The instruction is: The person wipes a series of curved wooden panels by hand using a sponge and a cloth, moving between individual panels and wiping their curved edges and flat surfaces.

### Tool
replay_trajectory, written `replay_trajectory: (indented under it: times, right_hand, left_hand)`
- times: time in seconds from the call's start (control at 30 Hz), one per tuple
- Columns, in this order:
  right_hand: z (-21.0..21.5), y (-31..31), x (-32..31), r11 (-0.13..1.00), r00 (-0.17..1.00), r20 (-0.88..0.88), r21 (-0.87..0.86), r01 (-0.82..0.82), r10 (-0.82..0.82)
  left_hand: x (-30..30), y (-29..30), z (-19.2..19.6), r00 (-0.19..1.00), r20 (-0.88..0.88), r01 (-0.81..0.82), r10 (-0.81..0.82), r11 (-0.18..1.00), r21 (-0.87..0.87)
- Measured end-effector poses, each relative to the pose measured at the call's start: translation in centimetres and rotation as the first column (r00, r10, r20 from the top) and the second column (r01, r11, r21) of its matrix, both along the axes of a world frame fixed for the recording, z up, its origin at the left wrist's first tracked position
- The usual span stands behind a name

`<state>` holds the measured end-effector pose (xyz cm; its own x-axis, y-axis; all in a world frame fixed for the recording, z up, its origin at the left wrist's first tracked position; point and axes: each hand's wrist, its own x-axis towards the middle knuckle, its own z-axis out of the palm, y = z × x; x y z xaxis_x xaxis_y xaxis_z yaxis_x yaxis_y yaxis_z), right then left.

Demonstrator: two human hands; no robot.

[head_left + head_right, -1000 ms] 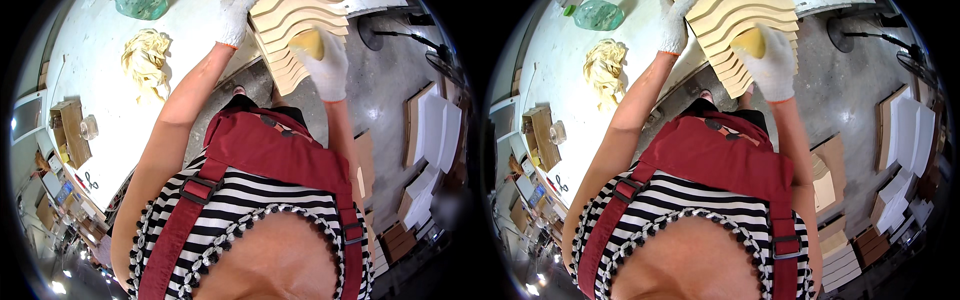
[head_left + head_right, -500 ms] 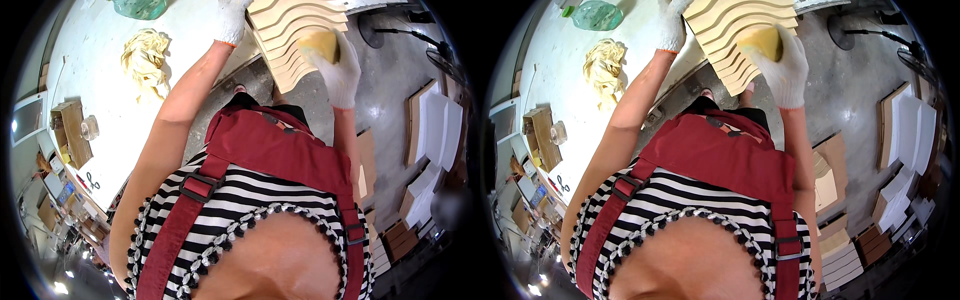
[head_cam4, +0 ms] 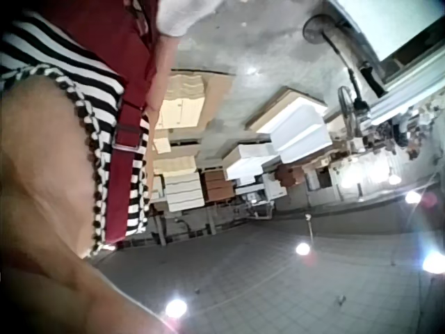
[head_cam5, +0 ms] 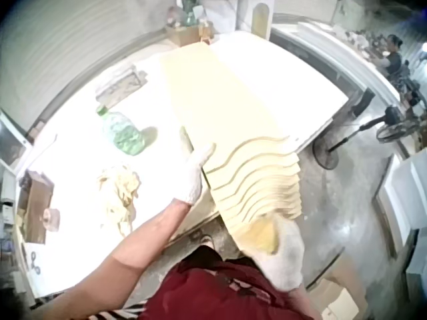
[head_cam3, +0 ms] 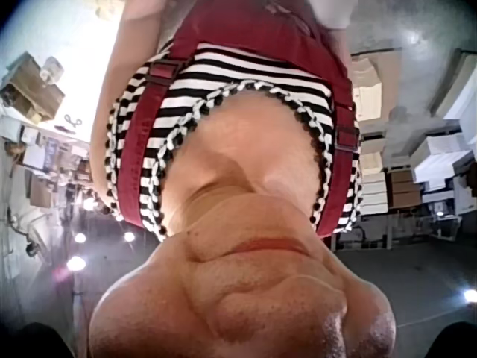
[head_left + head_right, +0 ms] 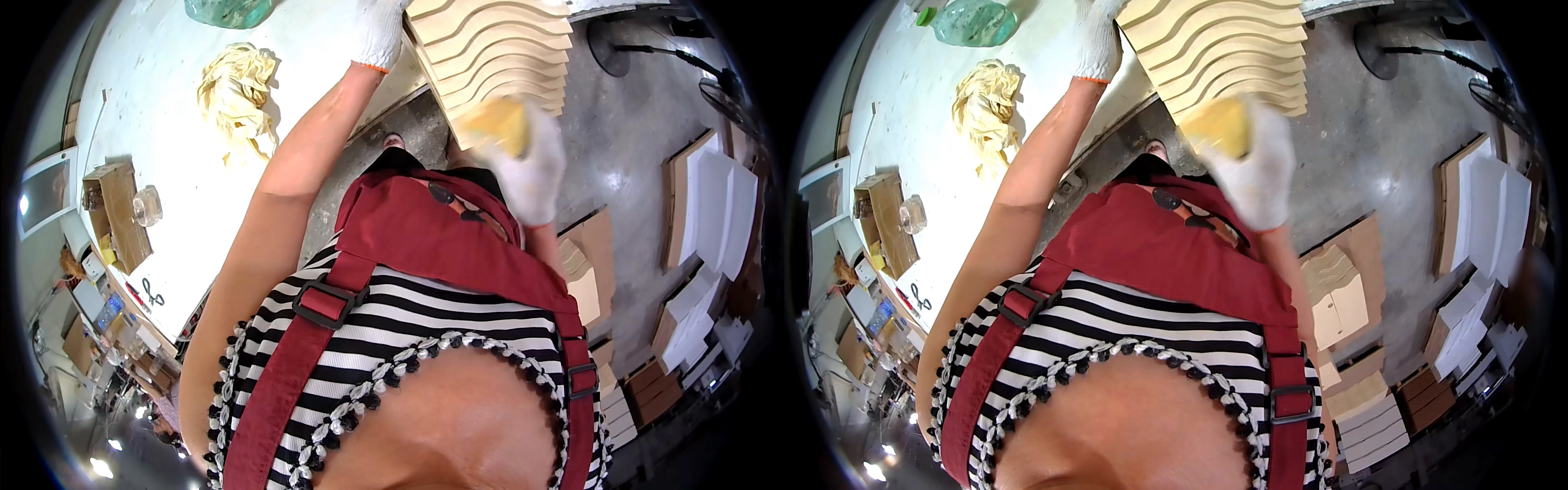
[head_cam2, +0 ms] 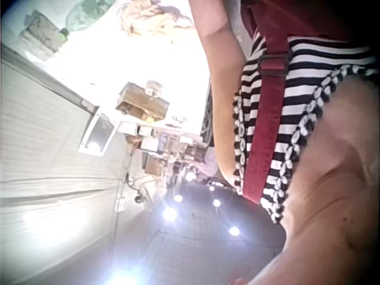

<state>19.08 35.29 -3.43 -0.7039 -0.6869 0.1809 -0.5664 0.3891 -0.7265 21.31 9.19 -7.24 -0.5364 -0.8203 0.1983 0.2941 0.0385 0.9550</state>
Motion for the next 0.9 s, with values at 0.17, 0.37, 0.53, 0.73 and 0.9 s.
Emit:
replay_trajectory:
  times: [0.17,0.37,0.53,0.73,0.9]
  right_hand:
    - [-1.6,-1.9,-2.3,0.992,0.970,-0.207,-0.029,0.125,-0.128]
    - [-1.6,-1.5,2.3,0.990,0.988,-0.076,0.062,-0.130,0.135]
    - [-1.1,-0.9,0.6,0.997,0.965,-0.251,-0.053,0.059,-0.071]
    - [-3.1,-2.9,-3.2,0.997,0.911,-0.412,-0.073,-0.027,-0.005]
    - [-4.1,-1.0,-7.8,0.993,0.822,-0.556,-0.042,0.114,-0.118]
  left_hand:
    - [-0.8,0.0,0.0,0.999,0.002,-0.035,0.035,0.999,0.006]
    - [-0.1,0.5,0.3,0.993,-0.095,0.079,-0.070,0.993,0.094]
    - [0.0,0.5,-0.1,0.999,-0.030,0.040,-0.037,0.995,0.094]
    - [1.0,-2.9,-6.3,0.975,0.139,-0.020,0.174,0.690,-0.724]
    - [-0.1,-0.2,-2.2,0.992,0.010,-0.122,0.124,0.986,-0.110]
